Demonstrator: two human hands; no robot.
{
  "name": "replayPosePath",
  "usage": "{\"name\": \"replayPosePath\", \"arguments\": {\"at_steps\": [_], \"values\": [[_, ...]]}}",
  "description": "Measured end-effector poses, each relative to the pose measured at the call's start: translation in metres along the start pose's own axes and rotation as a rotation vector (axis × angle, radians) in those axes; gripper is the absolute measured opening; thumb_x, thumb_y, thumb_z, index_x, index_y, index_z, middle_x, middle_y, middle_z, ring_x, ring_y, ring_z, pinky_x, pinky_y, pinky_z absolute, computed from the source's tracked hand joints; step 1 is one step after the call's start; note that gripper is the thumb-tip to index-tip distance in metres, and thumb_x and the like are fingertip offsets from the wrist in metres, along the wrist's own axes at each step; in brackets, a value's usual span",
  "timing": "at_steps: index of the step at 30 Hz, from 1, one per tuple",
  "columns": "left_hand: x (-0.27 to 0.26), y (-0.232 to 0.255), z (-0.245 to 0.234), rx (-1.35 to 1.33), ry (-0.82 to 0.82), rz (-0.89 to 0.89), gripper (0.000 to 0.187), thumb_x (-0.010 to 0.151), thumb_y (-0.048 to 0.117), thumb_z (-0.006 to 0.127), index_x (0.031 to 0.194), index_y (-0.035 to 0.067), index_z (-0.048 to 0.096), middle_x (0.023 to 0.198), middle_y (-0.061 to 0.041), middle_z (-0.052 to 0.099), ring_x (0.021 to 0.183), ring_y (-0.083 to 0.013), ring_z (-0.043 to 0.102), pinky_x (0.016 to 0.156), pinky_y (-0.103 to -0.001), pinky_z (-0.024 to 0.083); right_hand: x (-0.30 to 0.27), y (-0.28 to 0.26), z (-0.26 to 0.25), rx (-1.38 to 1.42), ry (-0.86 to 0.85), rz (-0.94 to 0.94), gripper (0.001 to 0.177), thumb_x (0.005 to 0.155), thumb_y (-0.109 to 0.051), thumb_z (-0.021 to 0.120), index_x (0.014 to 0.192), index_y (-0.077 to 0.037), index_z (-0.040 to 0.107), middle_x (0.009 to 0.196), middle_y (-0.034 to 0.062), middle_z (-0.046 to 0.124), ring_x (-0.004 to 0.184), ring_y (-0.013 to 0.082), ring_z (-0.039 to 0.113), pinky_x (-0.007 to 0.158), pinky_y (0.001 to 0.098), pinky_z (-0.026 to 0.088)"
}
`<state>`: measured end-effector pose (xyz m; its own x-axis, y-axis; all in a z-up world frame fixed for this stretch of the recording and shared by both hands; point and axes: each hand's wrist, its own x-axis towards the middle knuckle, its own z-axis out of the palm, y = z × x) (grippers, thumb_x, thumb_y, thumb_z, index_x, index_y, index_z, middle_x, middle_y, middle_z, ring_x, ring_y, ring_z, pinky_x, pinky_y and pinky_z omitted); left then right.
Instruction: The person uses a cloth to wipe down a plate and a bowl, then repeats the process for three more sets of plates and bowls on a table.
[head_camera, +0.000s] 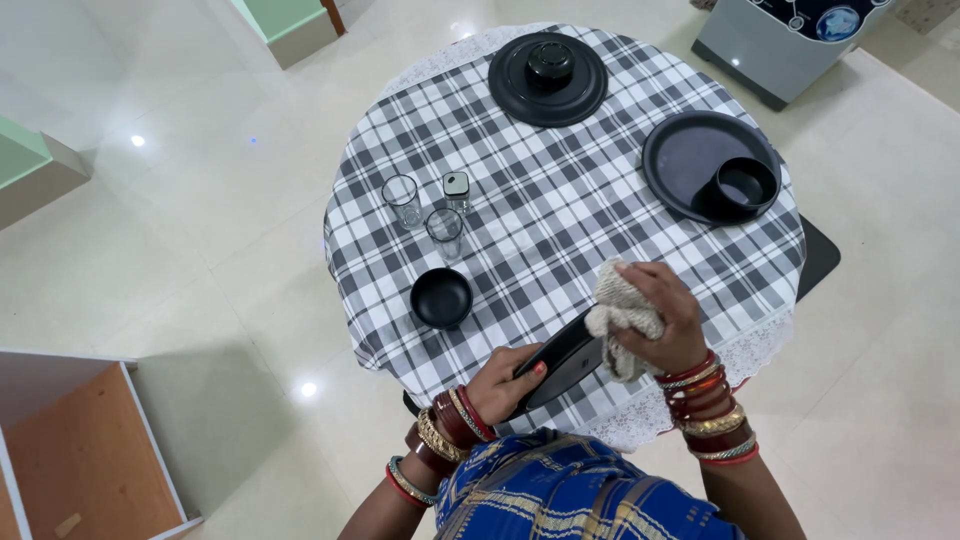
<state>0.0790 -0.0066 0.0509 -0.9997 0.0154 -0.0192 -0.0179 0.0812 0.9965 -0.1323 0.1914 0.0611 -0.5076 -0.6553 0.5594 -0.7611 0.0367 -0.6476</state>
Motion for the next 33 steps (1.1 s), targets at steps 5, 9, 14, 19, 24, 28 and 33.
{"name": "replayPosePath", "arguments": {"at_steps": [5,9,14,19,24,28,33], "values": [[-0.016,0.019,-0.004,-0.002,0.042,0.076,0.042,0.107,0.036,0.053,0.104,-0.003,0.069,0.053,-0.001,0.046,0.046,-0.0092,0.038,0.046,-0.030,0.033,-0.046,0.094,0.006,0.559,0.343,0.403,0.053,0.096,-0.026,0.068,0.143,-0.002,0.058,0.119,0.0116,0.066,0.101,0.0166,0.070,0.088,0.0319,0.061],[-0.020,0.017,0.002,-0.006,0.067,0.168,0.048,0.105,0.042,0.054,0.112,-0.003,0.071,0.057,0.000,0.047,0.050,-0.0088,0.041,0.049,-0.030,0.035,-0.077,0.145,0.031,0.832,0.496,0.569,0.050,0.100,-0.029,0.066,0.139,0.000,0.056,0.123,0.0097,0.067,0.106,0.0160,0.070,0.093,0.0302,0.061],[-0.015,-0.001,-0.014,-0.062,-0.026,0.015,0.053,0.108,0.043,0.053,0.128,-0.003,0.068,0.068,-0.003,0.053,0.064,-0.0103,0.048,0.060,-0.030,0.043,-0.049,0.083,0.008,0.525,0.299,0.430,0.058,0.090,-0.026,0.071,0.142,-0.004,0.057,0.118,0.0110,0.068,0.100,0.0199,0.070,0.087,0.0364,0.061],[0.006,-0.031,-0.007,-0.212,0.001,-0.183,0.057,0.102,0.042,0.052,0.142,0.000,0.052,0.111,-0.010,0.072,0.098,-0.0164,0.067,0.089,-0.032,0.055,0.010,-0.010,0.012,-0.075,-0.053,-0.019,0.069,0.075,-0.021,0.079,0.138,-0.003,0.056,0.126,0.0183,0.064,0.110,0.0287,0.068,0.090,0.0403,0.061],[0.023,-0.084,-0.006,-0.477,0.245,-0.163,0.060,0.104,0.040,0.056,0.140,-0.007,0.053,0.121,-0.016,0.067,0.108,-0.0236,0.064,0.096,-0.037,0.051,0.039,0.006,0.031,-0.052,0.046,0.017,0.054,0.084,-0.018,0.081,0.132,-0.002,0.062,0.146,0.0213,0.059,0.129,0.0341,0.063,0.105,0.0435,0.055],[0.027,-0.089,-0.030,-0.714,0.582,-0.239,0.063,0.099,0.039,0.059,0.146,0.000,0.044,0.135,-0.014,0.061,0.125,-0.0253,0.059,0.107,-0.039,0.048,0.037,0.052,0.042,0.082,0.133,0.212,0.052,0.088,-0.015,0.076,0.137,-0.003,0.063,0.155,0.0193,0.054,0.137,0.0339,0.061,0.110,0.0429,0.053],[0.028,-0.065,-0.051,-0.905,0.634,-0.137,0.065,0.098,0.041,0.056,0.147,0.001,0.043,0.137,-0.015,0.059,0.124,-0.0283,0.060,0.103,-0.044,0.052,-0.003,0.030,0.066,0.009,0.024,0.123,0.056,0.084,-0.020,0.080,0.136,-0.006,0.064,0.159,0.0187,0.047,0.148,0.0395,0.043,0.117,0.0488,0.043]]}}
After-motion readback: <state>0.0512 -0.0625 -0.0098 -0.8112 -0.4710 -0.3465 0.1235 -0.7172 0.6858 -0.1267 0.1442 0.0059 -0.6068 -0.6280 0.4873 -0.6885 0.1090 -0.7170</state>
